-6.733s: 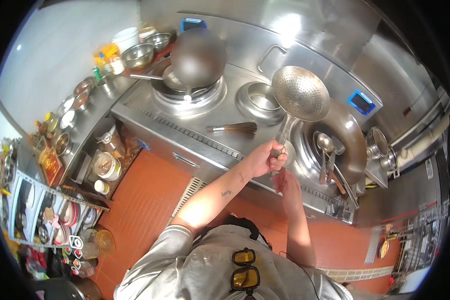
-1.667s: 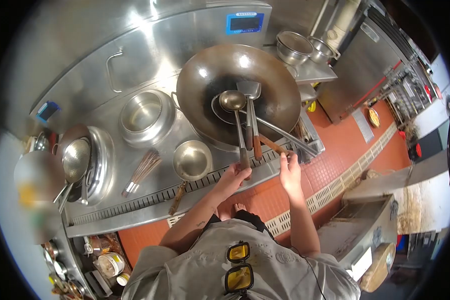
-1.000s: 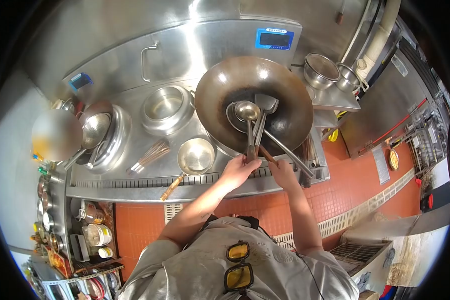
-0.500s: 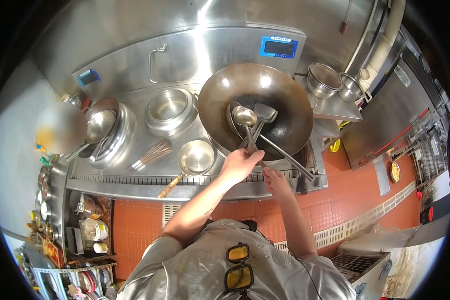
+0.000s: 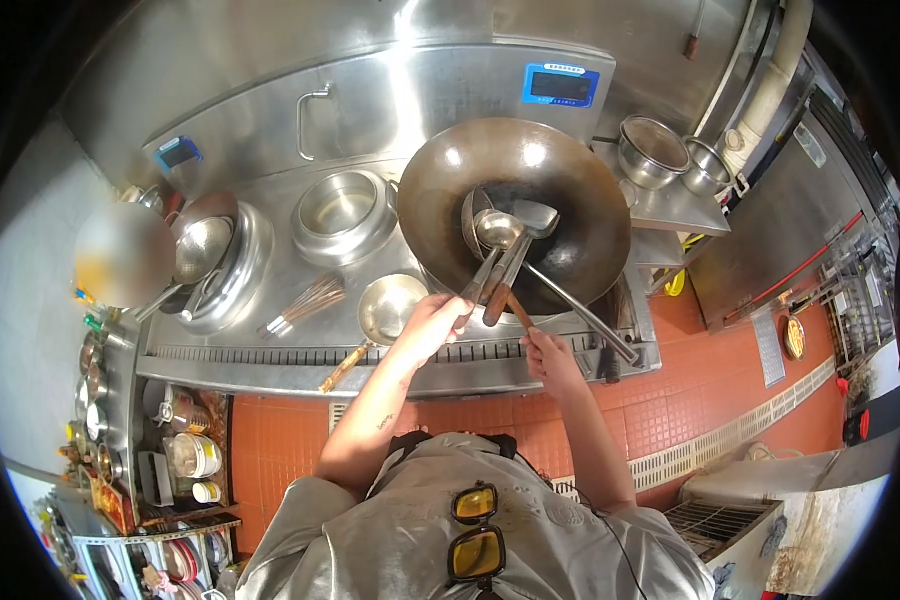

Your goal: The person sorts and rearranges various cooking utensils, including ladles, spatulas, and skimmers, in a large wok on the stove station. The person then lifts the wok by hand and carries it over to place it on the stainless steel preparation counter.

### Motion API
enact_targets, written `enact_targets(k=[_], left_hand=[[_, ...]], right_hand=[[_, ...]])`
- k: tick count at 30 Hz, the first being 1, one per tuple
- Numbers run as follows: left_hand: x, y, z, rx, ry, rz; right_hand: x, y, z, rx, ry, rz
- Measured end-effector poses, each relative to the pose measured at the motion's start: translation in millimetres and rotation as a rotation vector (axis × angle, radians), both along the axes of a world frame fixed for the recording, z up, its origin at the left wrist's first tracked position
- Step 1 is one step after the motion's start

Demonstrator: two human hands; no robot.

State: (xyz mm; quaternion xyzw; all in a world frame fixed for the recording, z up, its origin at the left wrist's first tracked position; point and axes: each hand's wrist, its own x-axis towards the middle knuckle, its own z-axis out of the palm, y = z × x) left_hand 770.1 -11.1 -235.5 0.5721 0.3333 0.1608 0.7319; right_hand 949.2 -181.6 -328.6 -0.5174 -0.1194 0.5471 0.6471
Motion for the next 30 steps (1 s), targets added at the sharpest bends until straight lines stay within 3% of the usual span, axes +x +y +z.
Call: enact_targets(k=[4, 14, 22, 28, 30], left_hand=[[-7, -2, -11, -0.001, -0.023, 0.029], [-10, 4, -26, -0.086, -0.136, 0.052], [-7, -1, -32, -0.073, -0.082, 0.042], [-9, -6, -39, -0.088, -0.012, -0.001], [-8, -8, -44, -0.079, -0.026, -0.002]], right_hand=[[-7, 5, -4, -0.065, -0.2, -0.041], [-3, 3, -13, 0.118, 0.099, 0.029], [-16, 9, -27, 0.209, 0.256, 0.105], [-40, 20, -9, 0.16, -0.044, 0.123], [-48, 23, -11, 0.174, -0.031, 0.128]])
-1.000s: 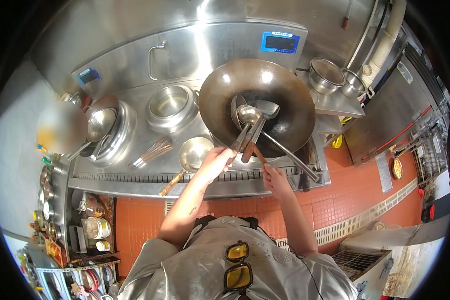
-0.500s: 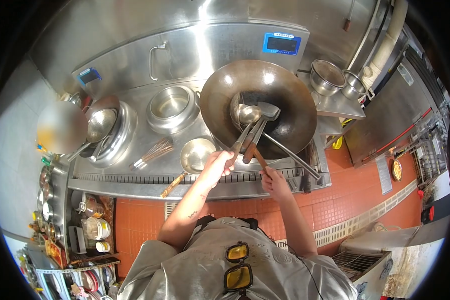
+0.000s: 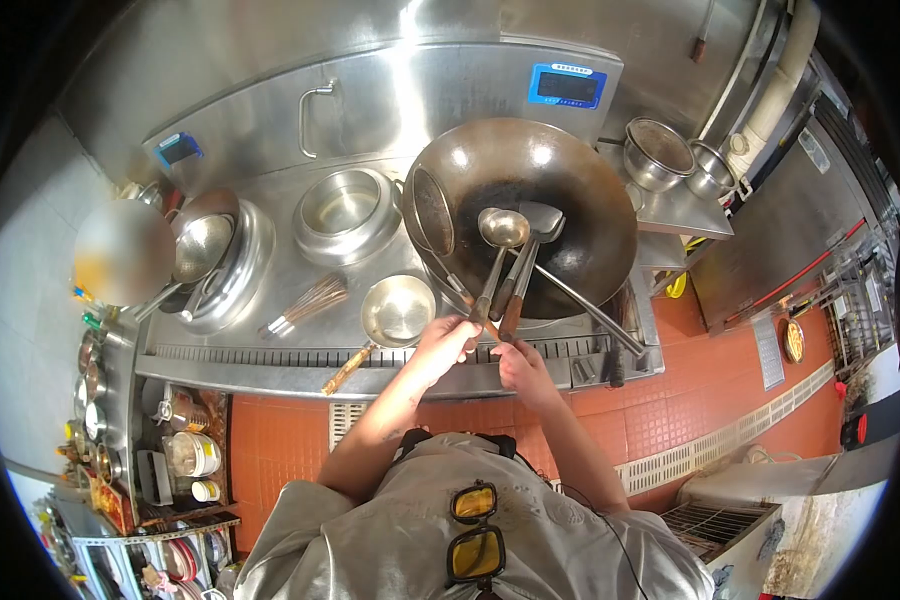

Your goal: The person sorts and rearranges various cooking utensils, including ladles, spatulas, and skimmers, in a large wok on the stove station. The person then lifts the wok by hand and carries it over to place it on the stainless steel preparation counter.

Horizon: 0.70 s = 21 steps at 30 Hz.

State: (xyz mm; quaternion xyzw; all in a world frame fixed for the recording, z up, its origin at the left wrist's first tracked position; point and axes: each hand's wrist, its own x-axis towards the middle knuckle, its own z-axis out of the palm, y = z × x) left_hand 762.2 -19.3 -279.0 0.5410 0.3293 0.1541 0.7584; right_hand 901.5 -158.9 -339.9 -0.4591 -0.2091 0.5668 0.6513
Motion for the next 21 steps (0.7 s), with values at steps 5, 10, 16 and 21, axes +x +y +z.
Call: enact_targets(k=[5, 10, 16, 21], left_hand=[[-2, -2, -18, 0.051, -0.055, -0.039], [-11, -13, -29, 0.091, 0.006, 0.079], [-20, -21, -66, 0.045, 0.039, 0.15], [-23, -28, -74, 0.092, -0.003, 0.212]], right_hand=[[-19, 7, 1, 0.015, 0.007, -0.007], [-32, 15, -7, 0.027, 0.011, -0.027], [-41, 16, -6, 0.032, 0.097, -0.016], [-47, 17, -13, 0.078, 0.118, 0.012]])
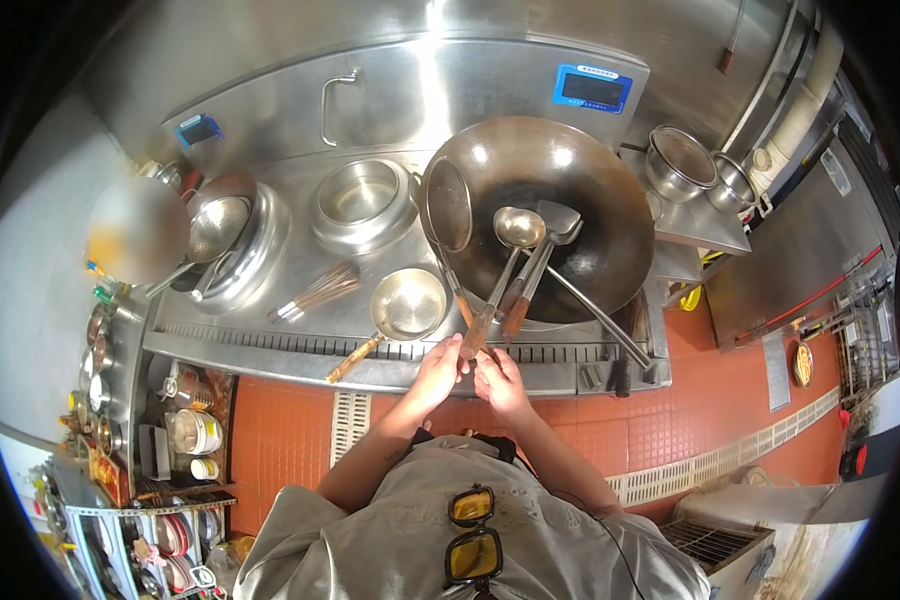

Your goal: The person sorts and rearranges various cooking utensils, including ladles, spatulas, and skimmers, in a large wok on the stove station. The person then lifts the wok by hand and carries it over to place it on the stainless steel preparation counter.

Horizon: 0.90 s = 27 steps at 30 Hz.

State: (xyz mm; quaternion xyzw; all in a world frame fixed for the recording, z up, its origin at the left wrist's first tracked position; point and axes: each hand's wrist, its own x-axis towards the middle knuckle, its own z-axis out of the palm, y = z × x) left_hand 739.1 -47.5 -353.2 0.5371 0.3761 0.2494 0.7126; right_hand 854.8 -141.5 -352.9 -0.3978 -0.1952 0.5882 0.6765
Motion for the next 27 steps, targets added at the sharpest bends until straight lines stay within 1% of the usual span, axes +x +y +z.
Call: enact_targets(k=[2, 4, 8, 11, 14, 15, 20, 23, 26, 27], left_hand=[[-2, -2, -10, 0.014, -0.039, 0.028], [-5, -4, -8, 0.004, -0.029, 0.048], [-12, -10, -6, -0.039, -0.055, 0.093], [-24, -12, -18, -0.036, -0.049, 0.085], [-29, -22, -2, -0.068, -0.044, 0.182], [-32, -23, -3, -0.083, -0.06, 0.198], [-53, -26, 6, -0.01, 0.014, 0.16], [-70, -23, 4, -0.009, 0.062, 0.127], [-94, -15, -6, -0.012, 0.059, 0.085], [-102, -13, -8, -0.015, 0.047, 0.074]], right_hand=[[-5, 2, -1, 0.004, -0.002, -0.02], [-12, 2, -1, 0.007, -0.009, -0.046], [-19, 5, -9, 0.034, 0.066, -0.048], [-24, 5, -6, 0.044, 0.107, -0.031], [-34, 8, -4, 0.046, 0.114, -0.038], [-37, 9, -3, 0.046, 0.116, -0.045], [-56, 17, 11, 0.059, 0.119, -0.085], [-70, 27, 6, 0.075, 0.04, -0.151], [-89, 36, 22, -0.013, -0.058, -0.25], [-95, 43, 19, -0.017, -0.115, -0.298]])
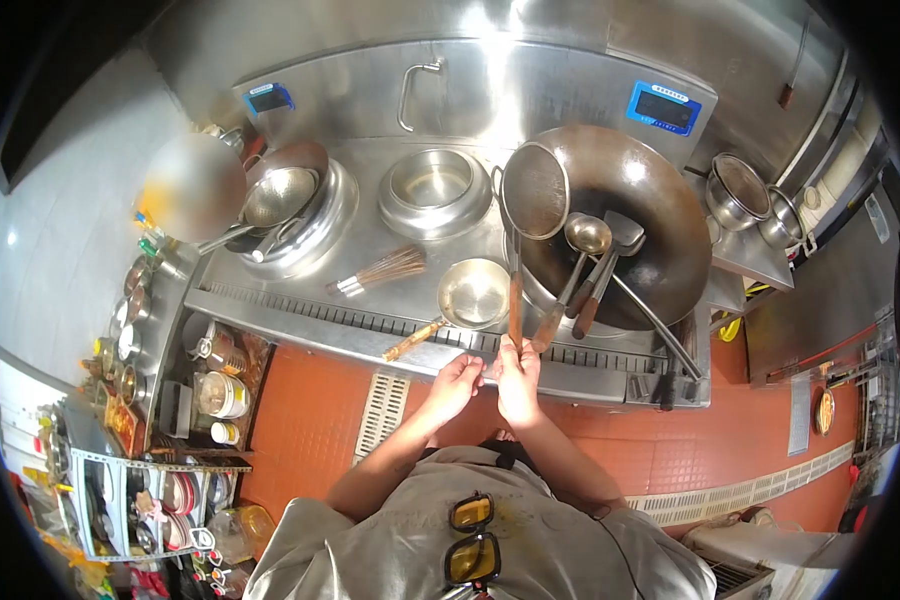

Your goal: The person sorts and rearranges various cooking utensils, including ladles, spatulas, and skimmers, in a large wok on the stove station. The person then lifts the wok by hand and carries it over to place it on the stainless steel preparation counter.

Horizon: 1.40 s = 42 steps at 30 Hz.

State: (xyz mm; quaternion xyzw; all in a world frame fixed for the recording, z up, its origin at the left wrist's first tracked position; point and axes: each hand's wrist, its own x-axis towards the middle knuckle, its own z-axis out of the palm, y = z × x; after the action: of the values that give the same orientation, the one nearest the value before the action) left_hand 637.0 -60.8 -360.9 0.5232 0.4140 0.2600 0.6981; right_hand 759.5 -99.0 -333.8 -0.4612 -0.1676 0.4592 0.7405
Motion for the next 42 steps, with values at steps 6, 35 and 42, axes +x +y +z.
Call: enact_targets(k=[6, 35, 42], left_hand=[[-61, 6, 0, -0.035, 0.002, -0.055], [-334, 41, 8, -0.005, -0.015, 0.318], [-374, 64, -23, -0.019, -0.054, 0.472]], right_hand=[[-38, 24, 3, -0.077, -0.045, -0.188], [-193, 146, 56, -0.098, -0.424, 0.031], [-217, 237, 41, -0.084, -0.652, 0.18]])
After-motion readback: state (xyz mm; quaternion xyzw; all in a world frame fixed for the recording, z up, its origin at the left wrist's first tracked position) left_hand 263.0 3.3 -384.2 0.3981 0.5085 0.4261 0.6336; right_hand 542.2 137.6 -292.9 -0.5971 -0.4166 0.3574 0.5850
